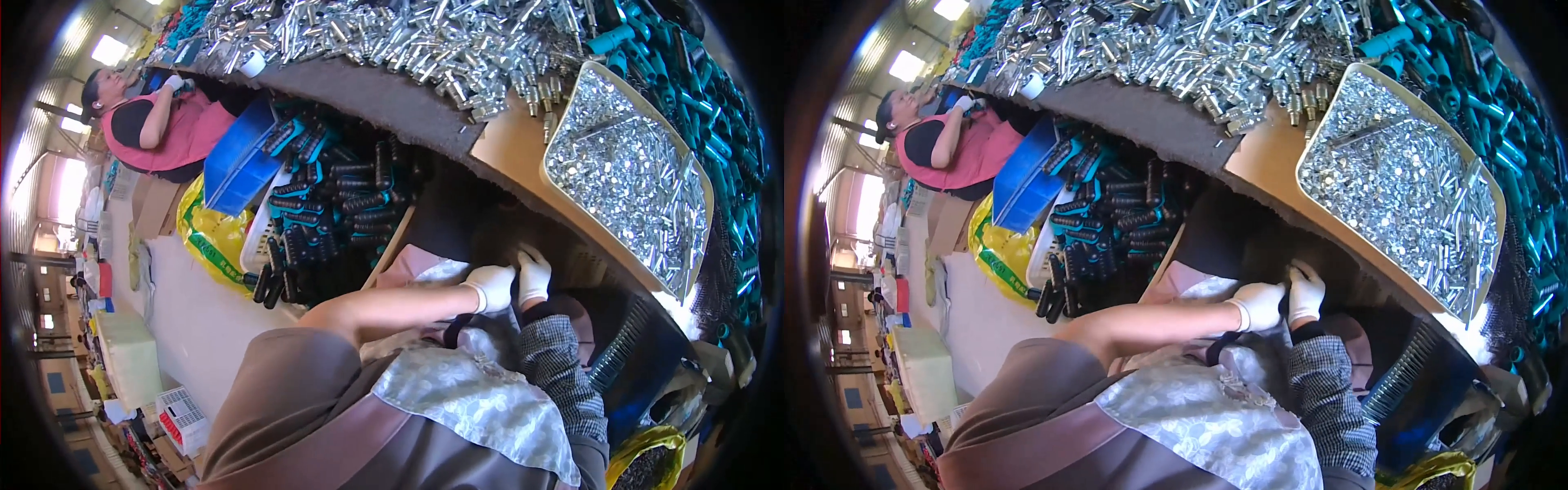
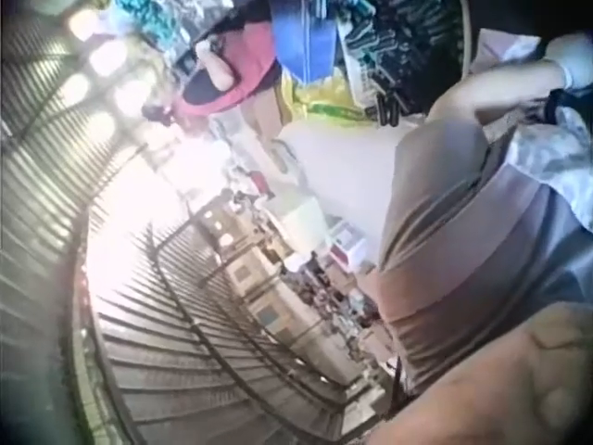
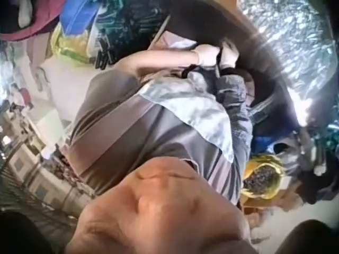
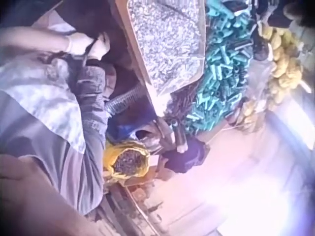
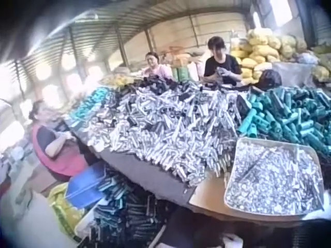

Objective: Assembling components of a handheld tool, likely a caulking gun, by inserting rods, springs, and triggers into plastic handles.

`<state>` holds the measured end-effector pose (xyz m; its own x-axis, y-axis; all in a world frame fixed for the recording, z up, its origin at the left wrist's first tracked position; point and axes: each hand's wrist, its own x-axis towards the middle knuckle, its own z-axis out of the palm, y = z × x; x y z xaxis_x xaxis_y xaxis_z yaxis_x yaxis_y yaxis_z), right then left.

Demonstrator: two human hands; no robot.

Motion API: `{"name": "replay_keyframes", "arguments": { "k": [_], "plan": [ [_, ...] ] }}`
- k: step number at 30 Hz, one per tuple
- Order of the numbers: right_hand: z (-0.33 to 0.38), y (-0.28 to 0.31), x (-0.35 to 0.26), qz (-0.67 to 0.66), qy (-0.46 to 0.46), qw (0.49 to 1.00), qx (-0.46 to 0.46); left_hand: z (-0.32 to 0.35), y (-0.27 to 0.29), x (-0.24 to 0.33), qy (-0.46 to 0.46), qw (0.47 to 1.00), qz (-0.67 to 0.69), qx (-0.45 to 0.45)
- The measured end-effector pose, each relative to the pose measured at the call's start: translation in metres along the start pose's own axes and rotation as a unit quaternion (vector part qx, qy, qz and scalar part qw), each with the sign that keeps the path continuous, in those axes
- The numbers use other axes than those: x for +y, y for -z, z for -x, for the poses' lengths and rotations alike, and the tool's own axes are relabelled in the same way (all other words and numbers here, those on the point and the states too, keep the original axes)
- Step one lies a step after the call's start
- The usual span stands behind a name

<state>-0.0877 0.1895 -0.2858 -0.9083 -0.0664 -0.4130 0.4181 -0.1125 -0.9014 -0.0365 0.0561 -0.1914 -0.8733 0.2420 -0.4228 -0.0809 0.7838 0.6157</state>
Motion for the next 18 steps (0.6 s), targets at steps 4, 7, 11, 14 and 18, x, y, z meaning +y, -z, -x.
{"name": "replay_keyframes", "arguments": {
  "k": [4,7,11,14,18],
  "plan": [
    [0.01,-0.008,0.01,0.041,0.031,0.993,0.103,-0.007,-0.044,-0.011,-0.02,0.996,0.05,0.075],
    [-0.003,-0.003,0.034,0.133,0.074,0.984,0.092,-0.011,-0.055,-0.019,0.019,0.996,0.042,0.074],
    [0.011,-0.008,0.004,0.008,0.01,0.999,0.031,0.004,-0.027,-0.011,-0.002,0.997,0.035,0.064],
    [0.012,-0.013,0.004,0.125,0.094,0.987,0.046,-0.001,-0.039,-0.014,-0.014,0.997,0.045,0.063],
    [-0.003,-0.002,0.03,0.176,0.07,0.979,0.072,-0.001,-0.046,-0.016,0.001,0.996,0.04,0.074]
  ]
}}
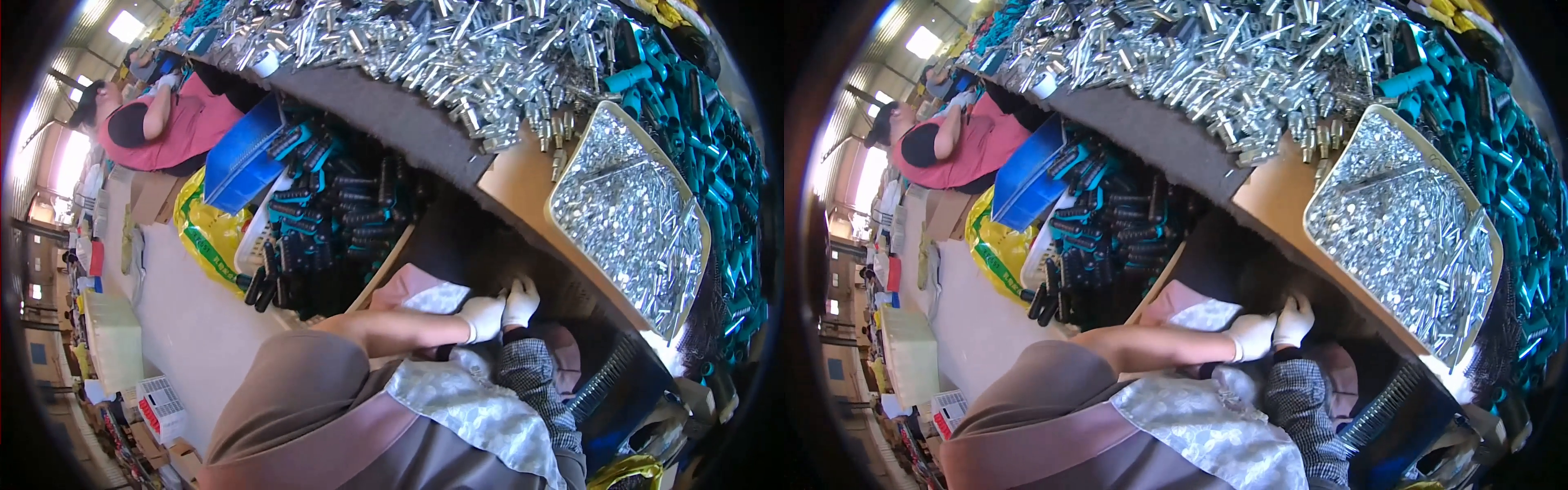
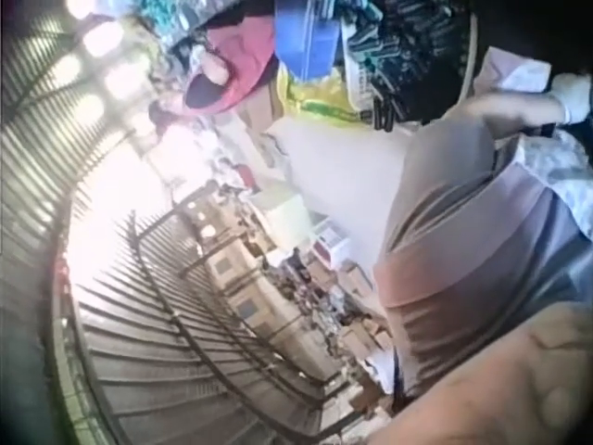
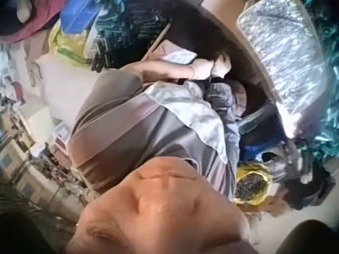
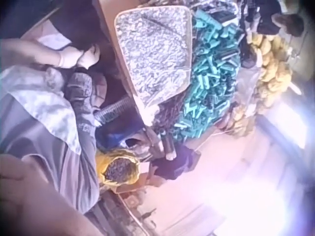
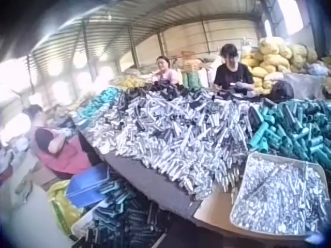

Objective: Assembling components of a handheld tool, likely a caulking gun, by inserting rods, springs, and triggers into plastic handles.

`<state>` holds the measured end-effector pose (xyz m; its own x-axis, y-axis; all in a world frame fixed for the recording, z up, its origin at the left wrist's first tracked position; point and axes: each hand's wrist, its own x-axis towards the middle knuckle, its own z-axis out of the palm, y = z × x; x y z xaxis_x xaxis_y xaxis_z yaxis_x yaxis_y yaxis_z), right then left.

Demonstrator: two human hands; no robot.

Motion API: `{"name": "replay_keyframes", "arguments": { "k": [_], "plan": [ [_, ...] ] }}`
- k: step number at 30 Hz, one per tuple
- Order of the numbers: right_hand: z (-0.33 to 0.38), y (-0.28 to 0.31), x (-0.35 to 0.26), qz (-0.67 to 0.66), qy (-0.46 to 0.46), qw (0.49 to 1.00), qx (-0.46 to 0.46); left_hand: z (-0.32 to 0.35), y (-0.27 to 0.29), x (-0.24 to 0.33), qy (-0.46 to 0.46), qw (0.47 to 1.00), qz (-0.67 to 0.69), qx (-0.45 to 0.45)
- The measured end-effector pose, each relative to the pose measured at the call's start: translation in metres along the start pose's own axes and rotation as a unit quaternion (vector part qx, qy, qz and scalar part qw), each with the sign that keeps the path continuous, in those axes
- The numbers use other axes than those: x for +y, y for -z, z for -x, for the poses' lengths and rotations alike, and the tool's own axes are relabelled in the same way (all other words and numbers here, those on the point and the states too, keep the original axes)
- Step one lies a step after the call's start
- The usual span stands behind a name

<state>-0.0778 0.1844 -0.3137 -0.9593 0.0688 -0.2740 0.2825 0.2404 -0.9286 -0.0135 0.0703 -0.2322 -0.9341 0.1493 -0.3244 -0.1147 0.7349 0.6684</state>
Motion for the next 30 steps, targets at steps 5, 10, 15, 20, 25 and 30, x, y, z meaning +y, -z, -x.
{"name": "replay_keyframes", "arguments": {
  "k": [5,10,15,20,25,30],
  "plan": [
    [0.014,0.007,-0.066,-0.014,0.009,1.0,-0.008,-0.005,0.023,0.014,-0.017,1.0,0.009,0.006],
    [0.005,0.007,-0.043,-0.124,-0.005,0.992,-0.017,-0.005,0.026,0.013,-0.023,1.0,0.005,0.003],
    [-0.005,-0.002,-0.024,-0.026,0.007,0.999,0.039,-0.01,0.004,0.002,-0.005,1.0,0.021,0.006],
    [-0.001,0.007,-0.012,-0.017,0.003,1.0,-0.004,-0.015,0.028,0.002,-0.046,0.996,-0.007,-0.072],
    [0.039,0.069,-0.079,-0.296,-0.095,0.947,-0.078,0.058,0.201,0.043,-0.119,0.983,-0.023,-0.136],
    [0.026,0.118,-0.015,-0.388,-0.181,0.9,-0.078,0.211,0.352,-0.018,-0.047,0.981,-0.012,0.189]
  ]
}}
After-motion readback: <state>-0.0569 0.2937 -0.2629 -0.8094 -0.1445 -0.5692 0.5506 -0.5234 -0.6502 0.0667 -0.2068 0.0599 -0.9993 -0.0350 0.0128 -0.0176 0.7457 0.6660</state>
